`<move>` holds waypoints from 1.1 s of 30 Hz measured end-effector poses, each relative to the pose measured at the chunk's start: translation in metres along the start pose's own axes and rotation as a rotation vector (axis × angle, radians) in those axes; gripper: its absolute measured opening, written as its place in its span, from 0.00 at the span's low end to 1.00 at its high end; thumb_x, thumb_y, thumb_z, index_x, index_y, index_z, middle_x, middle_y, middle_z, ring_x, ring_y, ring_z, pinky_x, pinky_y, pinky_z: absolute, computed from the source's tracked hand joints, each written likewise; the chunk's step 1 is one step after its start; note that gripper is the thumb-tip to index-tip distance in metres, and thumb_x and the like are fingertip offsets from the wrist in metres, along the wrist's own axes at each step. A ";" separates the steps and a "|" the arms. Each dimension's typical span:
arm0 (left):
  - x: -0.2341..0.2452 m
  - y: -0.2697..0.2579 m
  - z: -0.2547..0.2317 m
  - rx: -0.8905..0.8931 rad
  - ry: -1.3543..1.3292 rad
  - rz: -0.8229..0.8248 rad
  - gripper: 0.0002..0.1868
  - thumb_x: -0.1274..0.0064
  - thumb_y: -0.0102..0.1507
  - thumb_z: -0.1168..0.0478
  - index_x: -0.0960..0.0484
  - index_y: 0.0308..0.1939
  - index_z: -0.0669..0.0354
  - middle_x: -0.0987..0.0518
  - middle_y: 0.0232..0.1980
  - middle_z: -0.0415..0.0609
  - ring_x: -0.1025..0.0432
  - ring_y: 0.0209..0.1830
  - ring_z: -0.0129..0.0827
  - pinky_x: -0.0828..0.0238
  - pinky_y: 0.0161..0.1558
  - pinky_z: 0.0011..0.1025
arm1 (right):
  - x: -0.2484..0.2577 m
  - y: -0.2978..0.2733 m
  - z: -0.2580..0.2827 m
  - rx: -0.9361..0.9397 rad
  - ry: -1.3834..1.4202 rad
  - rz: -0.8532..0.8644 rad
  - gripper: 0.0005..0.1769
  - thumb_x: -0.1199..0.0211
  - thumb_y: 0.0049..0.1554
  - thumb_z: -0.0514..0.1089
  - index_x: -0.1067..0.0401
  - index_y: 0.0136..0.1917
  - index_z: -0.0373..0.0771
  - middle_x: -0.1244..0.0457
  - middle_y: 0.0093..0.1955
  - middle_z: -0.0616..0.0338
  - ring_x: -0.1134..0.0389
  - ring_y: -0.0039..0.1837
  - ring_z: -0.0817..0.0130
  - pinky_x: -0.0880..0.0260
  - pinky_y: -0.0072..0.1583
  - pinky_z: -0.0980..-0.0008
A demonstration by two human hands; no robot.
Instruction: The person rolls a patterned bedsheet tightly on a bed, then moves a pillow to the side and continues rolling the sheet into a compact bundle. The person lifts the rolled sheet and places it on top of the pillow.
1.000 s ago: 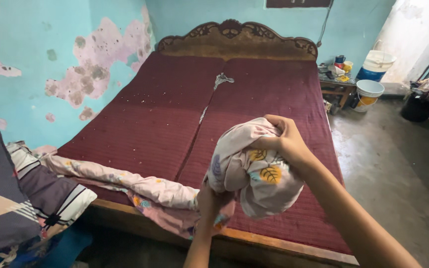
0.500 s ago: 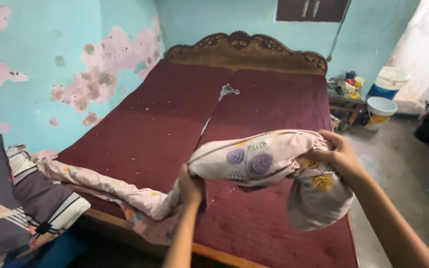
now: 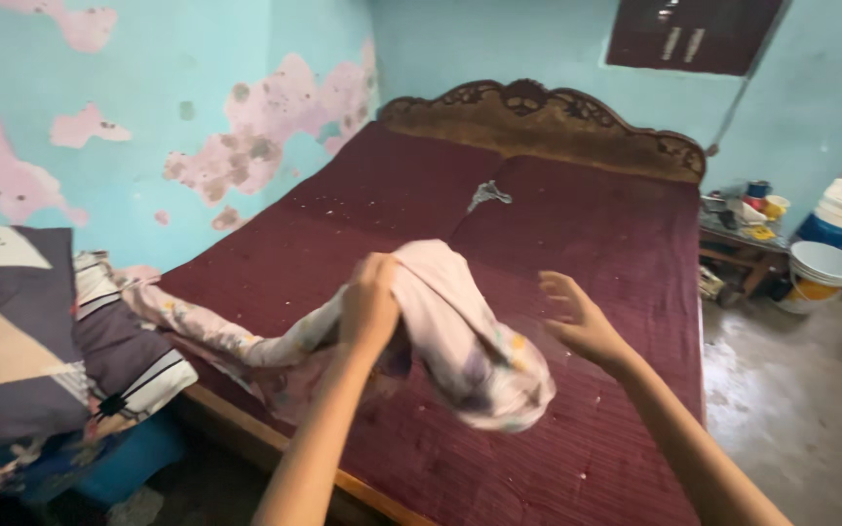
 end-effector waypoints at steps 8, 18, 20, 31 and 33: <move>-0.031 -0.014 -0.036 -0.088 0.090 0.040 0.09 0.49 0.57 0.71 0.15 0.36 0.59 0.18 0.45 0.43 0.24 0.46 0.42 0.29 0.45 0.44 | -0.088 0.023 0.076 0.549 -0.169 0.140 0.78 0.14 0.39 0.51 0.69 0.82 0.31 0.55 0.77 0.25 0.51 0.79 0.35 0.47 0.74 0.45; 0.008 -0.011 -0.012 0.004 -0.058 0.052 0.10 0.51 0.57 0.74 0.18 0.39 0.62 0.18 0.44 0.47 0.23 0.46 0.45 0.24 0.45 0.43 | -0.154 0.060 0.069 0.246 -0.244 -0.037 0.74 0.17 0.29 0.50 0.57 0.79 0.37 0.42 0.65 0.29 0.35 0.65 0.38 0.31 0.63 0.53; 0.014 -0.012 -0.006 -0.005 -0.064 0.057 0.10 0.51 0.59 0.73 0.18 0.40 0.60 0.18 0.45 0.47 0.23 0.48 0.46 0.25 0.46 0.43 | -0.156 0.063 0.070 0.157 -0.260 -0.005 0.67 0.23 0.32 0.52 0.51 0.79 0.40 0.31 0.55 0.38 0.27 0.59 0.43 0.28 0.61 0.56; 0.041 -0.019 0.063 0.051 -0.302 0.202 0.55 0.31 0.42 0.64 0.39 0.72 0.58 0.28 0.65 0.61 0.35 0.67 0.57 0.38 0.66 0.47 | -0.143 0.072 0.149 0.455 0.083 0.002 0.35 0.34 0.37 0.38 0.27 0.61 0.34 0.29 0.55 0.48 0.27 0.59 0.59 0.27 0.62 0.62; 0.036 -0.029 0.082 0.163 -0.288 0.233 0.60 0.28 0.40 0.62 0.43 0.74 0.58 0.29 0.67 0.61 0.36 0.68 0.57 0.39 0.65 0.47 | -0.137 0.069 0.158 0.464 0.248 0.050 0.35 0.37 0.36 0.35 0.28 0.60 0.32 0.30 0.56 0.49 0.29 0.60 0.61 0.29 0.63 0.64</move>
Point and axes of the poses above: each hand's wrist, its own y-axis towards the middle knuckle, its own x-axis out of the back of the hand, z = x × y, the point moved 2 cm from there along y, towards the middle knuckle
